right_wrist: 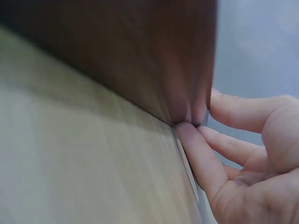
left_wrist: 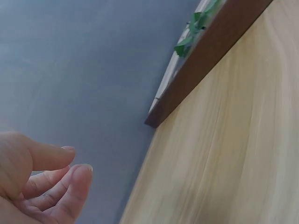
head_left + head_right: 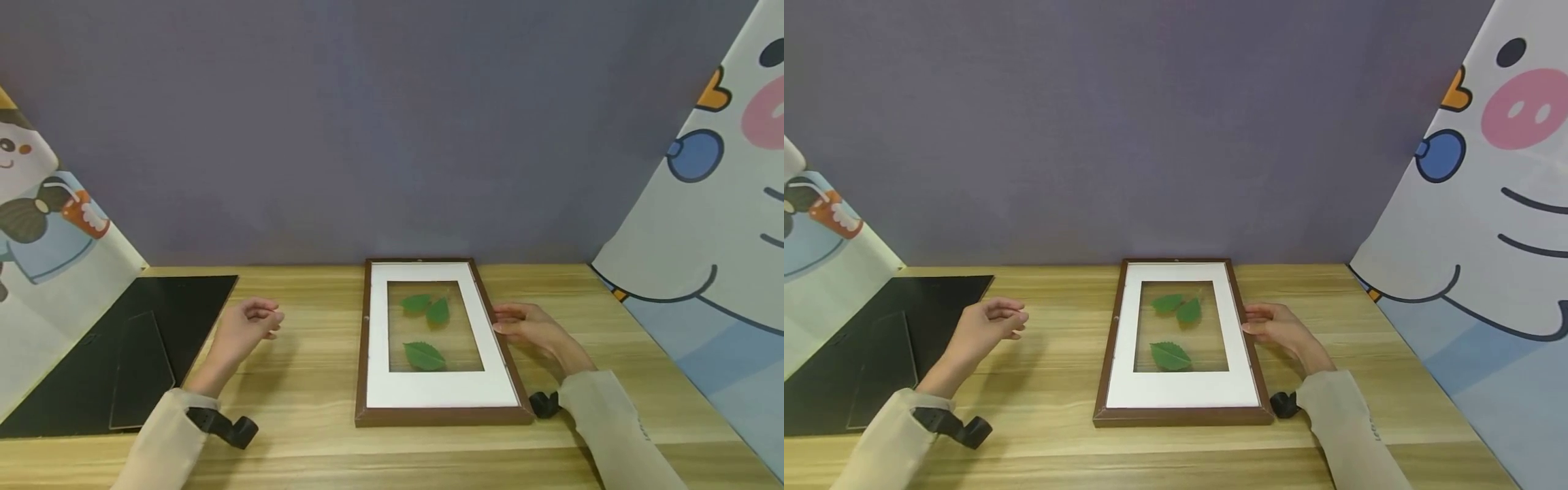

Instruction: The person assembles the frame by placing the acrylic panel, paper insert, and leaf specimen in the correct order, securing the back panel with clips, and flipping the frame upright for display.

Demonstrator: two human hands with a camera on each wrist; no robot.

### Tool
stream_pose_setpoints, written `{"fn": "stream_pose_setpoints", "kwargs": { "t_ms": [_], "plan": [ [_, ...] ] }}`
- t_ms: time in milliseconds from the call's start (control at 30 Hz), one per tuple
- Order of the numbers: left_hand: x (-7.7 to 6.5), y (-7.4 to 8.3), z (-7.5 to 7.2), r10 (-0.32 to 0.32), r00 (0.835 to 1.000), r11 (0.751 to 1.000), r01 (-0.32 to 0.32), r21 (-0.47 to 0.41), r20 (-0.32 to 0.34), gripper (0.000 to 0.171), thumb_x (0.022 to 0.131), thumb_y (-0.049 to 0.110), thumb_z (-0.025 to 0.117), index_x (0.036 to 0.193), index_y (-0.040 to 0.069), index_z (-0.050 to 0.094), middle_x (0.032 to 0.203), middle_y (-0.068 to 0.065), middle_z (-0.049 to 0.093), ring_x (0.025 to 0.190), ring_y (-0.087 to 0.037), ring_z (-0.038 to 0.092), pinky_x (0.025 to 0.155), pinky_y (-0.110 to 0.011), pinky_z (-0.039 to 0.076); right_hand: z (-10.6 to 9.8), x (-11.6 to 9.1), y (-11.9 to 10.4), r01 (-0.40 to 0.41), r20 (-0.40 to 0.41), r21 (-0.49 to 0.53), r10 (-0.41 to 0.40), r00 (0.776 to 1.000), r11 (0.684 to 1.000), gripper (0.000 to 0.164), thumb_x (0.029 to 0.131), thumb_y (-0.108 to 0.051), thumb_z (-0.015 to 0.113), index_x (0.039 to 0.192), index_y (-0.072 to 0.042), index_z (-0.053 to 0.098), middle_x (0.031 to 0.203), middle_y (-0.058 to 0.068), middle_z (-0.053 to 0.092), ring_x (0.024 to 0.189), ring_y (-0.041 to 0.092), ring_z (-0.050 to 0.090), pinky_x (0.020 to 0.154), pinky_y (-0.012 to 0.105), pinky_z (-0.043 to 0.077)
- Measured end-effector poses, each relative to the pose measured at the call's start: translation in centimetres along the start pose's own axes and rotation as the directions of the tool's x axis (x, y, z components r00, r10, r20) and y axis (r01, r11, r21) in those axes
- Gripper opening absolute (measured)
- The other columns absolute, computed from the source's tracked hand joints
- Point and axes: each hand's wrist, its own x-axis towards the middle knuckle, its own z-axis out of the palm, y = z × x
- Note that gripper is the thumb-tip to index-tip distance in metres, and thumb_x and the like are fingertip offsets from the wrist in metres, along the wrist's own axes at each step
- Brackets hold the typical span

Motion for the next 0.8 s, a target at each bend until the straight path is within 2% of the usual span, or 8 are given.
{"fn": "stream_pose_setpoints", "kwargs": {
  "t_ms": [200, 400, 467, 567, 667, 733, 800],
  "plan": [
    [-1.0, -0.6, -2.1, 0.034, 0.999, 0.999, -0.033, 0.025, -0.040, 0.036, 0.094, 0.016, 0.060, 0.120, -0.009, 0.053, 0.097, -0.015, 0.066, 0.075, -0.006, 0.065, 0.068, -0.028, 0.059, 1.0, 0.1, -0.3, 0.001, 0.006, 0.041, -0.001, 1.000, 0.999, 0.062, 0.088, -0.007, 0.065, 0.137, 0.016, 0.033, 0.135, 0.036, 0.040, 0.099, 0.010, 0.059, 0.087, 0.026, 0.055],
    [-1.8, -1.6, -4.4, 0.055, 0.994, 0.998, -0.052, 0.035, -0.093, 0.035, 0.094, 0.018, 0.060, 0.117, -0.008, 0.053, 0.082, 0.014, 0.063, 0.072, 0.000, 0.063, 0.065, -0.026, 0.058, 1.8, 0.0, -0.6, -0.005, 0.005, 0.046, 0.005, 1.000, 0.999, 0.061, 0.088, -0.004, 0.064, 0.136, 0.017, 0.033, 0.132, 0.036, 0.042, 0.098, 0.012, 0.059, 0.086, 0.026, 0.055],
    [-2.1, -2.1, -5.2, 0.062, 0.992, 0.997, -0.056, 0.057, -0.110, 0.036, 0.095, 0.019, 0.060, 0.117, -0.009, 0.053, 0.080, 0.019, 0.061, 0.071, 0.000, 0.063, 0.064, -0.026, 0.058, 2.0, 0.0, -0.7, -0.003, 0.008, 0.046, 0.002, 1.000, 0.999, 0.062, 0.088, -0.005, 0.065, 0.136, 0.017, 0.033, 0.132, 0.036, 0.042, 0.098, 0.013, 0.060, 0.087, 0.027, 0.055],
    [-2.2, -3.6, -6.6, 0.057, 0.989, 0.995, -0.045, 0.087, -0.138, 0.040, 0.094, 0.022, 0.061, 0.118, -0.009, 0.054, 0.082, 0.014, 0.064, 0.071, -0.002, 0.064, 0.062, -0.027, 0.058, 2.5, 0.0, -0.9, 0.000, 0.014, 0.042, 0.000, 1.000, 0.999, 0.062, 0.087, -0.005, 0.065, 0.136, 0.016, 0.034, 0.133, 0.036, 0.041, 0.101, 0.016, 0.059, 0.089, 0.029, 0.054],
    [-2.0, -6.0, -8.2, 0.048, 0.985, 0.992, -0.027, 0.125, -0.166, 0.042, 0.093, 0.029, 0.062, 0.117, -0.005, 0.055, 0.083, 0.013, 0.065, 0.071, -0.002, 0.065, 0.060, -0.027, 0.058, 2.9, 0.1, -1.0, 0.000, 0.018, 0.037, -0.001, 1.000, 0.999, 0.063, 0.087, -0.006, 0.066, 0.137, 0.016, 0.034, 0.134, 0.036, 0.041, 0.106, 0.021, 0.058, 0.091, 0.032, 0.054],
    [-1.9, -7.3, -9.3, 0.032, 0.985, 0.990, -0.008, 0.144, -0.167, 0.043, 0.092, 0.032, 0.062, 0.116, -0.002, 0.055, 0.083, 0.017, 0.064, 0.072, -0.002, 0.065, 0.060, -0.027, 0.058, 3.1, 0.2, -1.1, 0.003, 0.022, 0.033, -0.003, 1.000, 0.999, 0.063, 0.087, -0.007, 0.066, 0.137, 0.016, 0.034, 0.135, 0.036, 0.040, 0.110, 0.024, 0.057, 0.092, 0.035, 0.053],
    [-2.1, -8.0, -10.5, 0.008, 0.989, 0.987, 0.016, 0.161, -0.148, 0.044, 0.093, 0.032, 0.061, 0.119, -0.002, 0.054, 0.083, 0.022, 0.062, 0.073, -0.001, 0.065, 0.060, -0.027, 0.058, 3.4, 0.2, -1.2, 0.006, 0.031, 0.030, -0.007, 1.000, 1.000, 0.064, 0.087, -0.008, 0.067, 0.137, 0.015, 0.034, 0.135, 0.036, 0.040, 0.112, 0.027, 0.056, 0.093, 0.037, 0.053]
  ]
}}
